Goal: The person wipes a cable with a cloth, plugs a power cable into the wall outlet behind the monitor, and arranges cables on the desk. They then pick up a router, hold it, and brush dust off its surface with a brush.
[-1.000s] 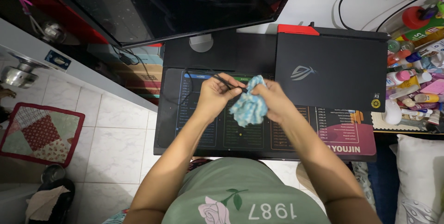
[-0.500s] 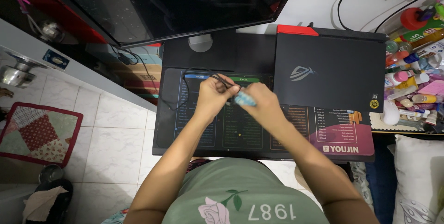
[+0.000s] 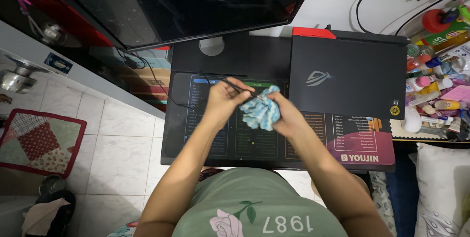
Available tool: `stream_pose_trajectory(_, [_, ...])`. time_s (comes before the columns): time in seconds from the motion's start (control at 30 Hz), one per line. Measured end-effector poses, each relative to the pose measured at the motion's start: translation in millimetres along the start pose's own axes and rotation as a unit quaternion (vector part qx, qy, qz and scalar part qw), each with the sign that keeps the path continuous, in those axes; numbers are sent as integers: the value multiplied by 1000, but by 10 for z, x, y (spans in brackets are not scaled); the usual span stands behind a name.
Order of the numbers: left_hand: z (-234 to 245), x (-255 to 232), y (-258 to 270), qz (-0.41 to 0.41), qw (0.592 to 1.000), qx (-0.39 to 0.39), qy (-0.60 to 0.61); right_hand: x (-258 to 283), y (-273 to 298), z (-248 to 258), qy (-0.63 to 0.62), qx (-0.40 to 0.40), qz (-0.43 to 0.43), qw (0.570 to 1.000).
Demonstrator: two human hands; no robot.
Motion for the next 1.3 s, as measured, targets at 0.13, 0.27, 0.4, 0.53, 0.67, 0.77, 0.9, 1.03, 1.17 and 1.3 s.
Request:
stream_pose_trajectory(0.13, [91, -47, -32, -9, 1000, -8, 25, 234, 268, -124, 150, -28, 167, 974])
stream_pose_trajectory(0.27, [64, -55, -44, -19, 999, -1, 28, 356, 473, -357, 270, -18, 271, 924])
stream_pose_trajectory(0.4, [-2, -48, -15, -12, 1000, -12, 16, 327, 553, -553, 462, -54, 315, 827])
stream_pose_trajectory(0.53, [-46, -89, 1, -28, 999, -5, 23, 322, 551, -575, 439, -81, 313, 838])
stream_pose_trajectory(0.67, [-73, -71, 18, -52, 998, 1, 33, 249, 406, -514, 178, 0, 194, 965])
stream_pose_trajectory(0.77, [-84, 9, 23, -52, 997, -16, 49, 214, 354, -465, 131, 6, 165, 977])
stream_pose_trajectory(0.9, [73, 134, -16, 16, 990, -117, 72, 292, 452, -382, 296, -57, 271, 914])
stream_pose_trajectory(1.03, [261, 60, -131, 10, 979, -119, 166, 307, 489, -311, 364, -105, 264, 887])
stream_pose_trajectory(1.17, [155, 124, -162, 26, 970, -120, 210, 179, 425, -460, 347, -57, 269, 897])
stream_pose_trajectory(1.3, [0, 168, -166, -23, 967, -125, 221, 67, 405, -639, 451, -104, 327, 824])
Point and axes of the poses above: each hand's wrist, its own y-axis away from the middle knuckle, its own z-axis out of the back of the hand, x = y × z, the point moved 5 cm from there along -y, towards the middle knuckle, and after that the axes turned 5 degrees about -z, right-handed, at the moved point
